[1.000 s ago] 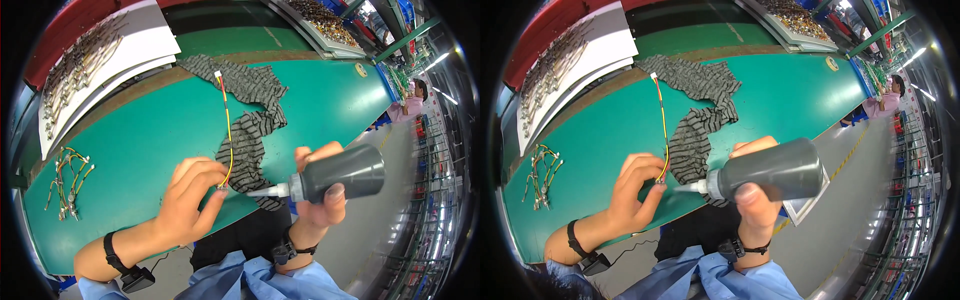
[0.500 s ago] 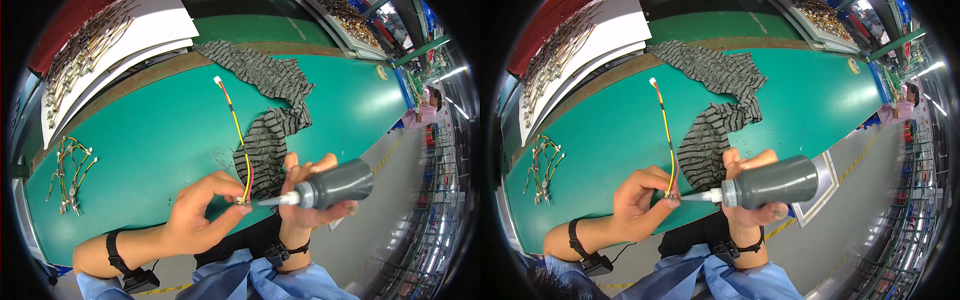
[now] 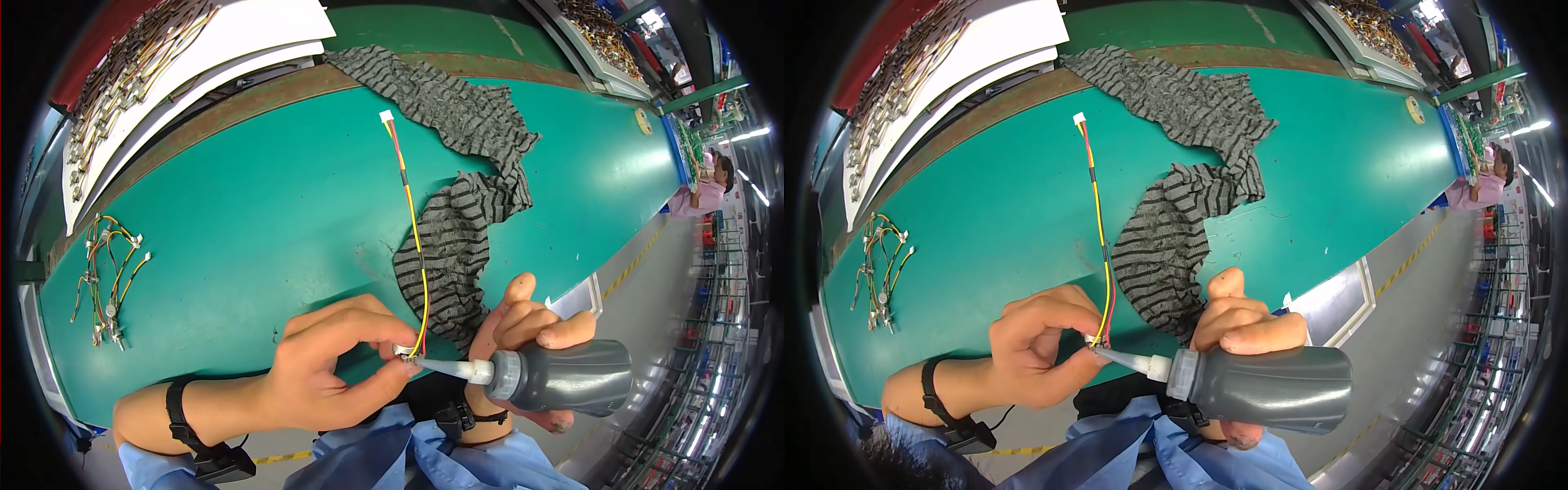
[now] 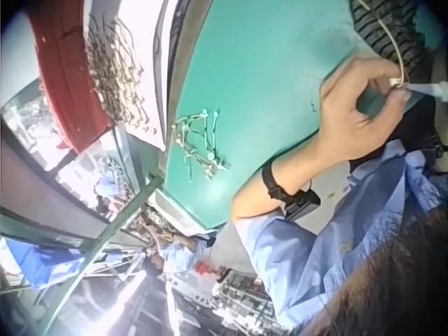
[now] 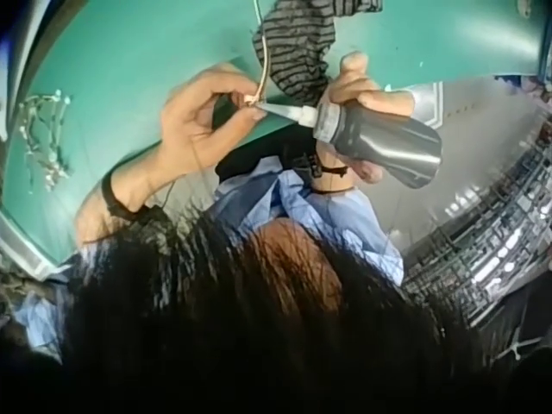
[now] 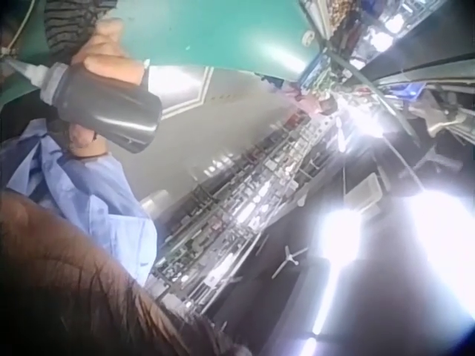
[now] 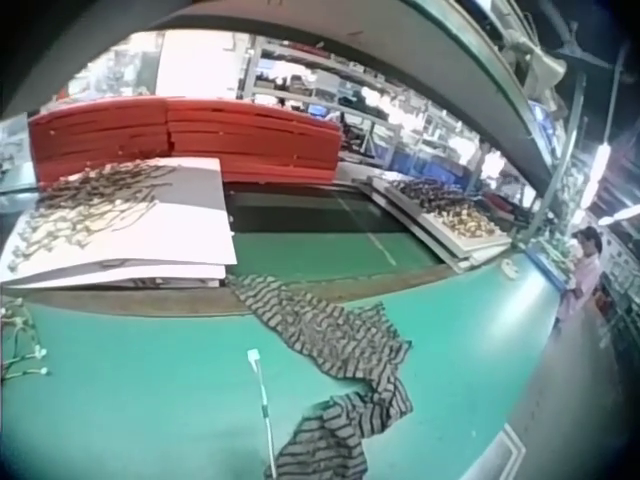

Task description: The person applies glue from a bottle to a wire connector, wipes it with a cloth, and places the assembly onto a stack of boards before picking up another wire to repeat the process.

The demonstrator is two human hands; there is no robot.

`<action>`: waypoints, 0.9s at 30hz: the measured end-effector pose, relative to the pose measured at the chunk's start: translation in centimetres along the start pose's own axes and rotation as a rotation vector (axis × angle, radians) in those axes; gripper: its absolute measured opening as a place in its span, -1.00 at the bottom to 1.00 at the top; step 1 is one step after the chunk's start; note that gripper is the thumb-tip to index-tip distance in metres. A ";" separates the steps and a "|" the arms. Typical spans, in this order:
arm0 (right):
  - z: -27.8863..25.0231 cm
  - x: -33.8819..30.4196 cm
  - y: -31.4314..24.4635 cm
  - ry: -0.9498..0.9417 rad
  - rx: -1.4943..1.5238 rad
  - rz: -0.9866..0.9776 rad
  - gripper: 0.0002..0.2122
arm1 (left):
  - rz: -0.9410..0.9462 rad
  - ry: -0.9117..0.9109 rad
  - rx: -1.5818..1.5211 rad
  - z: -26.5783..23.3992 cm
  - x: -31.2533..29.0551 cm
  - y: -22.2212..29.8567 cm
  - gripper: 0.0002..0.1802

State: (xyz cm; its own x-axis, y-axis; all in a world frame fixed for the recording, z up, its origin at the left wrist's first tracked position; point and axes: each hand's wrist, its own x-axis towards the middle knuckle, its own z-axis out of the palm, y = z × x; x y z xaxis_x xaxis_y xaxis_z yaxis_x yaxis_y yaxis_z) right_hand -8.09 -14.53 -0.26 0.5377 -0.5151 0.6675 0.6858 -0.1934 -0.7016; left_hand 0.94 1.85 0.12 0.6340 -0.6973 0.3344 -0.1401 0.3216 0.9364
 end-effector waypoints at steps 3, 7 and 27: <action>0.1 -0.2 0.1 0.010 -0.013 -0.004 -0.35 | -0.001 0.003 0.014 -0.1 -0.1 -0.1 -0.73; 0.2 -0.3 0.2 0.016 -0.029 -0.027 -0.36 | -0.023 0.006 0.010 -0.1 -0.1 0.0 -0.73; -0.2 -0.4 0.2 -0.025 -0.036 -0.057 -0.38 | -0.074 -0.053 0.027 -0.5 -0.2 0.4 -0.74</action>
State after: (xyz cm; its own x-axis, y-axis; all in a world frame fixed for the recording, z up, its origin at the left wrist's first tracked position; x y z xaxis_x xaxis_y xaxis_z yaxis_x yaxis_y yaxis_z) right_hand -8.33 -14.54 -0.74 0.5109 -0.4816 0.7121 0.6975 -0.2520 -0.6708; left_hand 1.16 2.47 0.36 0.6025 -0.7515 0.2689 -0.1158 0.2510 0.9610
